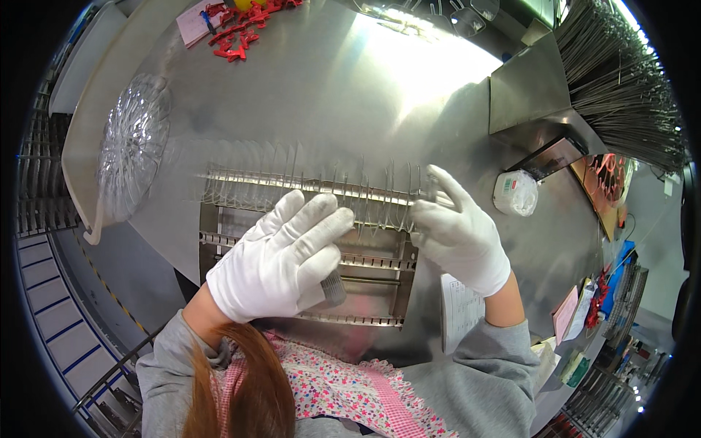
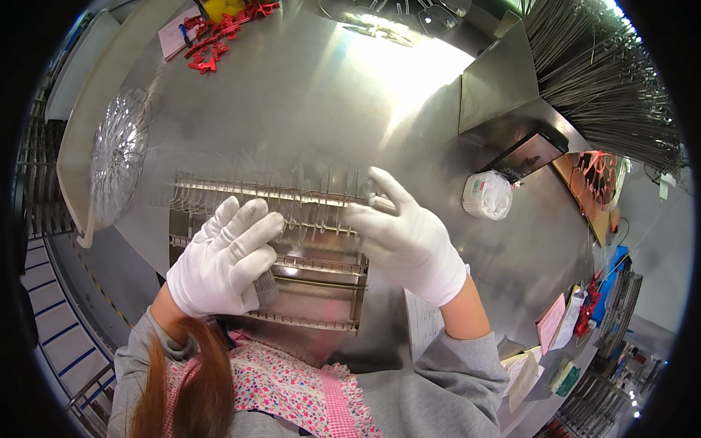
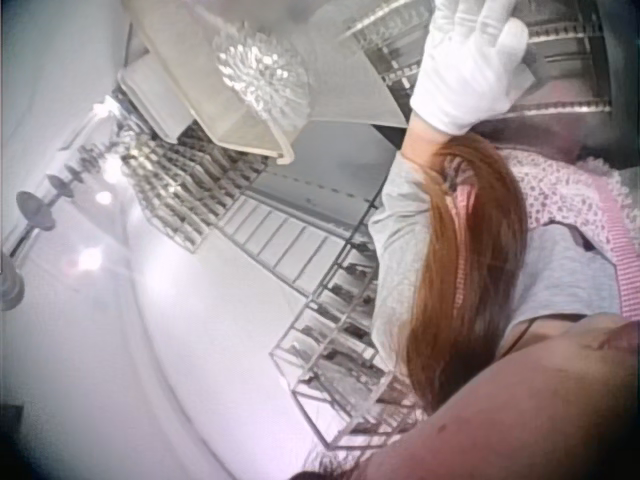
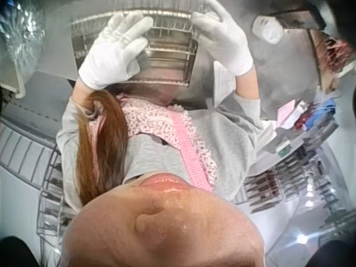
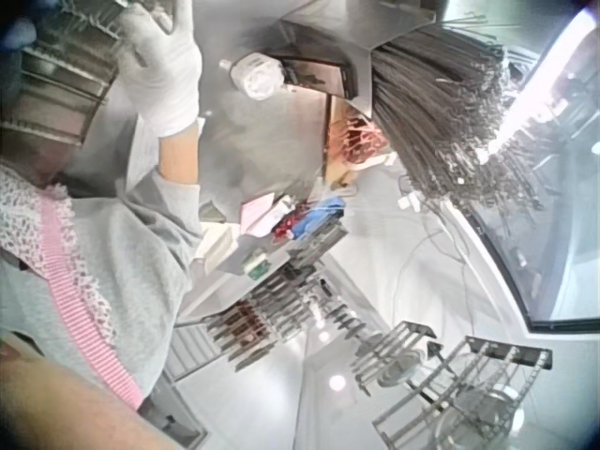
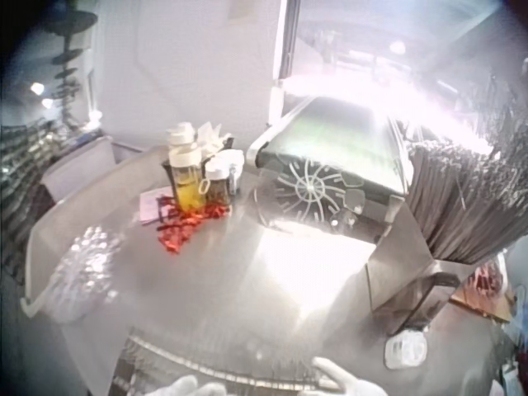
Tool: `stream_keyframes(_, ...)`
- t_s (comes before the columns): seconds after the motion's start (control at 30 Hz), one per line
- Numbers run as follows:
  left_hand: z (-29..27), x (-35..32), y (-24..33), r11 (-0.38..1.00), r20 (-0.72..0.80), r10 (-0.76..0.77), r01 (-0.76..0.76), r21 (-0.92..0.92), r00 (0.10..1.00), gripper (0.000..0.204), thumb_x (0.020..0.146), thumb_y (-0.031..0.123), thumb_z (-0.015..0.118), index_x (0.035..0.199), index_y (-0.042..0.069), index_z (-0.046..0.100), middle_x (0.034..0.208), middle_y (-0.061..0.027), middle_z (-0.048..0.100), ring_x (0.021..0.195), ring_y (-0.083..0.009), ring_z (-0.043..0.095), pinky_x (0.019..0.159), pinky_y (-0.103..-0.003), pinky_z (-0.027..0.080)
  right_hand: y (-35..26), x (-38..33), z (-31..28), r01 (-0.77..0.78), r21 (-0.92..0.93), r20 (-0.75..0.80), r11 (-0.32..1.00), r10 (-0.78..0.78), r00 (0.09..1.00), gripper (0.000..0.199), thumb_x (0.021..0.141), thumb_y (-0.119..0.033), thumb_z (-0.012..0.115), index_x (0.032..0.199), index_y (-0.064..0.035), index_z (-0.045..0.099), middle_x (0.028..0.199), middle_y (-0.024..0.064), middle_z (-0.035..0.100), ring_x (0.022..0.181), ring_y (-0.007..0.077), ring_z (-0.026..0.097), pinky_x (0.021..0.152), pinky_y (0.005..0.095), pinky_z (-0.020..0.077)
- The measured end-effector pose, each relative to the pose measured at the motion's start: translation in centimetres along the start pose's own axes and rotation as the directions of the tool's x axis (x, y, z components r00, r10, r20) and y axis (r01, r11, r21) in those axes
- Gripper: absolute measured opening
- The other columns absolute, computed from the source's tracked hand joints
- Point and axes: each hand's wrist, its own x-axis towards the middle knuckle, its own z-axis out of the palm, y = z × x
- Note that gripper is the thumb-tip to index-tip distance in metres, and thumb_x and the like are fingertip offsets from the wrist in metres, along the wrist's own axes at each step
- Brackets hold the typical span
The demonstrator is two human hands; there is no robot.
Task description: The person assembles clear plastic decorative pieces by inserting them into a metal rack with slots. They repeatedly pick up bundles of plastic pieces, separate them, and place them into the rack, then adjust the rack and continue the process.
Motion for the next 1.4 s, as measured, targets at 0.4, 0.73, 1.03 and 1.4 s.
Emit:
stream_keyframes(0.4, -2.4, 0.7, -0.1, 0.581, -0.203, -0.257, -0.017, -0.814, 0.945, 0.064, 0.069, 0.013, 0.083, 0.125, 0.004, 0.053, 0.143, -0.0206, 0.054, 0.132, -0.0341, 0.056, 0.105, -0.046, 0.049, 1.9, -2.0, -0.9, -0.180, 0.100, -0.072, 0.979, 0.188, 0.980, 0.054, 0.066, 0.000, 0.085, 0.114, -0.0071, 0.062, 0.126, 0.0131, 0.066, 0.133, 0.0322, 0.056, 0.108, 0.0482, 0.0471)
stream_keyframes(0.73, -3.1, -12.4, -3.6, -0.141, -0.144, -0.866, -0.510, -0.848, 0.479, 0.079, 0.091, 0.028, 0.078, 0.152, 0.003, 0.035, 0.146, -0.0184, 0.047, 0.137, -0.0388, 0.048, 0.110, -0.043, 0.050, -7.2, -1.1, 1.9, 0.139, 0.794, -0.441, 0.592, 0.405, 0.801, 0.096, 0.074, 0.000, 0.079, 0.155, -0.0146, 0.029, 0.144, 0.0198, 0.045, 0.118, 0.0342, 0.062, 0.083, 0.0432, 0.0606)
stream_keyframes(1.03, -3.9, -21.6, -4.3, -0.010, -0.196, -0.938, -0.589, -0.808, 0.285, 0.067, 0.093, 0.013, 0.074, 0.148, -0.002, 0.038, 0.148, -0.0224, 0.046, 0.137, -0.0416, 0.050, 0.115, -0.044, 0.046, -17.1, 9.0, 15.7, -0.134, 0.551, 0.002, 0.824, 0.159, 0.987, 0.033, 0.071, -0.005, 0.084, 0.102, -0.0015, 0.073, 0.105, 0.0122, 0.074, 0.138, 0.0381, 0.049, 0.108, 0.0460, 0.0470)
stream_keyframes(1.4, -3.8, -22.2, -3.5, -0.077, 0.012, -0.981, -0.330, -0.941, 0.195, 0.079, 0.081, -0.007, 0.079, 0.147, 0.005, 0.039, 0.139, -0.0095, 0.049, 0.123, -0.0266, 0.060, 0.108, -0.037, 0.050, -19.4, 10.0, 15.6, 0.262, -0.070, 0.041, 0.962, -0.260, 0.965, 0.032, 0.075, -0.004, 0.078, 0.105, -0.0089, 0.067, 0.110, 0.0113, 0.068, 0.110, 0.0329, 0.066, 0.100, 0.0447, 0.0532)
